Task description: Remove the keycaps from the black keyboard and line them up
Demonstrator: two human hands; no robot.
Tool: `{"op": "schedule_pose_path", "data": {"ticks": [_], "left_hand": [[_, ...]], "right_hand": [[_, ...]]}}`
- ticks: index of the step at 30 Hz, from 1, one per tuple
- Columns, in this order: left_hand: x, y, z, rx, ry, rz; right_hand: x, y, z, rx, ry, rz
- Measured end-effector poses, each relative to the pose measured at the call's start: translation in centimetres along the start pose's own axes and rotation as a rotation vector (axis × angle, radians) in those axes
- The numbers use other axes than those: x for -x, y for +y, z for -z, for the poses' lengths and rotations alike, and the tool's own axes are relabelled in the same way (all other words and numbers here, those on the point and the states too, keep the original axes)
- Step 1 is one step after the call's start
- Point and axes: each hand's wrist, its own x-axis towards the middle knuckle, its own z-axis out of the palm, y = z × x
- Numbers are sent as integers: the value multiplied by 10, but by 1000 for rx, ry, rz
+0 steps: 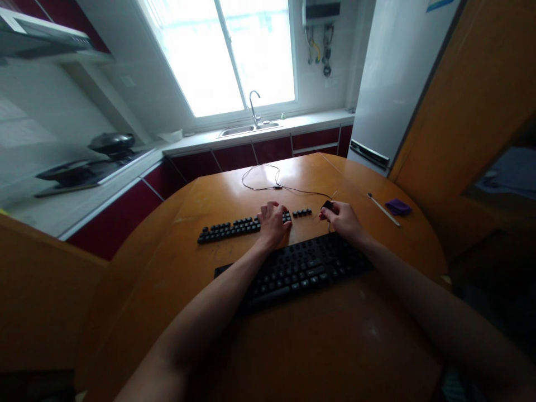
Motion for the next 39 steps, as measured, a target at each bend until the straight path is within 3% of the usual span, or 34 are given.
{"op": "schedule_pose_path", "data": {"ticks": [6, 10, 14, 17, 20, 24, 28, 33, 36, 39], "left_hand": [[-1, -2, -2, 0, -1, 5], [-1, -2, -1, 27, 21, 6], [1, 3, 0, 104, 24, -48], [4, 9, 1, 215, -19, -197], [7, 15, 1, 300, -97, -346], [7, 20, 4, 381, -216, -461], [0, 38, 18, 448, -392, -593], [-9, 79, 32, 510, -539, -731], [-6, 98, 24, 552, -601, -746], [6, 106, 7, 529, -548, -665]], "right_hand": [[-3, -4, 3, 2, 10, -24], [-5, -16, 23, 47, -22, -10], [-5, -29, 65, 206, -421, 59], [-4, -33, 91, 295, -632, 77], [-4, -32, 99, 348, -740, 120], [-3, -32, 93, 392, -852, 87], [2, -35, 89, 389, -873, 24], [7, -36, 91, 367, -821, -21], [6, -31, 90, 360, -812, -2], [2, -25, 86, 343, -786, 31]]}}
